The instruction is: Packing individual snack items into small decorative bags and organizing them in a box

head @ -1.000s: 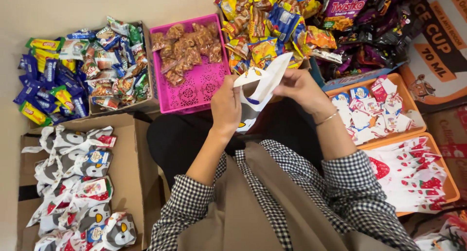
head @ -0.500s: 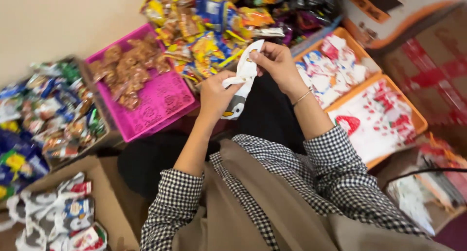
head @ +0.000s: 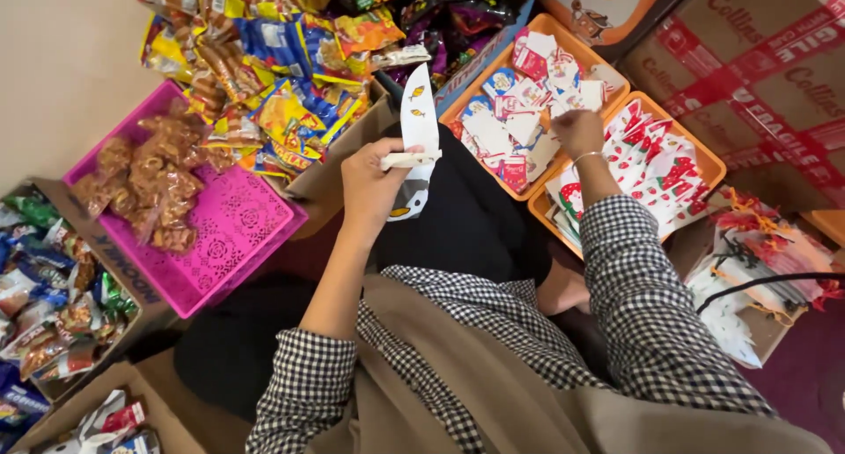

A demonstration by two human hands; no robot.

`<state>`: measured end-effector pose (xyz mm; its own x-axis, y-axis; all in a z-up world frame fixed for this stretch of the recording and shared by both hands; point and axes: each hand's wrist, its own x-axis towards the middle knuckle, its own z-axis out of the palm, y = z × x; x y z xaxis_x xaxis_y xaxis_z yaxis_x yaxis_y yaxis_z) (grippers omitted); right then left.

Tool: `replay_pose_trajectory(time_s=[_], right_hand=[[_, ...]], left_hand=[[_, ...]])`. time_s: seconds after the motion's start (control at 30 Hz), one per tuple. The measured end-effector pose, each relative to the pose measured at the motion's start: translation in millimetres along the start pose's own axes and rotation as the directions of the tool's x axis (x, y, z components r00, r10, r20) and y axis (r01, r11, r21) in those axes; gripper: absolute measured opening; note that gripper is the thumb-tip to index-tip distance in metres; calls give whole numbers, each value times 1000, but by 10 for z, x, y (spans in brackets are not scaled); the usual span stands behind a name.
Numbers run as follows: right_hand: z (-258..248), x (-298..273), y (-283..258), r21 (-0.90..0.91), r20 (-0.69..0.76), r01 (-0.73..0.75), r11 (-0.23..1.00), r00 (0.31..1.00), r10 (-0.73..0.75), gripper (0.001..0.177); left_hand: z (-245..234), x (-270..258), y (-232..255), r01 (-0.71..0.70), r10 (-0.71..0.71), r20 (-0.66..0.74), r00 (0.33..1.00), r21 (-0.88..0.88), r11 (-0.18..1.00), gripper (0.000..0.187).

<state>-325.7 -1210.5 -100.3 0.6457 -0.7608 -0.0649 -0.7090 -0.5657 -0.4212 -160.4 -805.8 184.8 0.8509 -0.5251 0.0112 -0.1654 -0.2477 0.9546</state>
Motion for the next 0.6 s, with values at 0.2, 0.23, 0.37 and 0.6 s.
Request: replay_pose_trajectory(time_s=[0.2, 0.23, 0.37, 0.6], right_hand=[[190, -154, 55, -234, 199, 19, 972, 980, 29, 40], [97, -188, -42, -234, 200, 18, 972, 979, 30, 40], [-57, -306, -240, -375, 258, 113, 920, 966, -13, 65], [-20, -156, -60, 11, 133, -99, 995, 986, 97, 29]], left_hand=[[86, 126, 95, -23, 22, 21, 1000, 36, 999, 6], [101, 146, 82, -22, 21, 22, 1000, 36, 999, 6], [136, 160, 47, -39, 39, 5, 999, 44, 998, 7], [106, 163, -6, -75, 76, -16, 997, 57, 996, 7]])
